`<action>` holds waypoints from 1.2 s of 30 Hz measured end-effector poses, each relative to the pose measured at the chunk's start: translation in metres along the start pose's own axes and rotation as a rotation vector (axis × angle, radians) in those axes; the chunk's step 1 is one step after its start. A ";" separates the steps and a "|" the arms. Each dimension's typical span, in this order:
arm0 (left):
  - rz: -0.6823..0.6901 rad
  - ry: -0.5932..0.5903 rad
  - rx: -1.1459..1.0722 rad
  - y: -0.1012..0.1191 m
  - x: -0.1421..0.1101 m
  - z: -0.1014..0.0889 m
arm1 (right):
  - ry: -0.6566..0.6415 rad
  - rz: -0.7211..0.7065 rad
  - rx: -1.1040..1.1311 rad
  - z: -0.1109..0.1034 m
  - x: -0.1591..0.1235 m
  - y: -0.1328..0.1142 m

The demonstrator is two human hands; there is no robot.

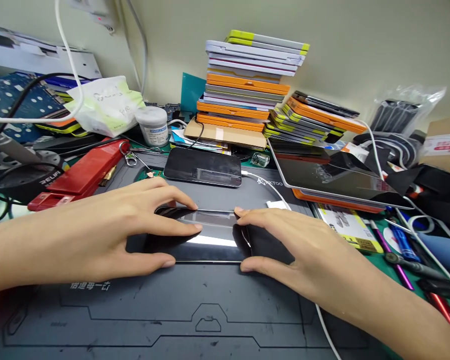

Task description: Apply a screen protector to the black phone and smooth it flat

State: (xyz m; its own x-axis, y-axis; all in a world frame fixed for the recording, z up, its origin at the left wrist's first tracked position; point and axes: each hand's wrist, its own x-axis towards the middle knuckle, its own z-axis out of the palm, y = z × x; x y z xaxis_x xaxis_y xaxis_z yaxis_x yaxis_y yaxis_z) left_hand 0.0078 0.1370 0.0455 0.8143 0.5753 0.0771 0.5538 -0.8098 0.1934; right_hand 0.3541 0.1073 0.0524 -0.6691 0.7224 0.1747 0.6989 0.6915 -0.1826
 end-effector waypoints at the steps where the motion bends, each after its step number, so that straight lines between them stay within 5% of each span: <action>1: -0.001 -0.002 -0.004 0.000 0.000 -0.001 | -0.002 -0.019 0.002 -0.001 0.000 0.001; 25: -0.119 -0.013 -0.247 0.011 0.011 -0.017 | 0.021 -0.204 -0.037 -0.008 0.010 0.012; 30: -0.080 -0.008 -0.305 0.008 0.012 -0.021 | 0.065 -0.267 -0.098 -0.001 0.007 0.029; 36: -0.038 -0.022 -0.328 0.005 0.011 -0.021 | 0.001 -0.173 -0.140 0.015 -0.005 0.048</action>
State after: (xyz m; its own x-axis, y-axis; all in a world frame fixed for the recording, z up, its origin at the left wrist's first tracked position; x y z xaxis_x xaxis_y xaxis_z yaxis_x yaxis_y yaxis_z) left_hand 0.0159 0.1423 0.0677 0.7998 0.5987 0.0438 0.5010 -0.7059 0.5007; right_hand 0.3871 0.1371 0.0287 -0.7816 0.5932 0.1929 0.6023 0.7982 -0.0138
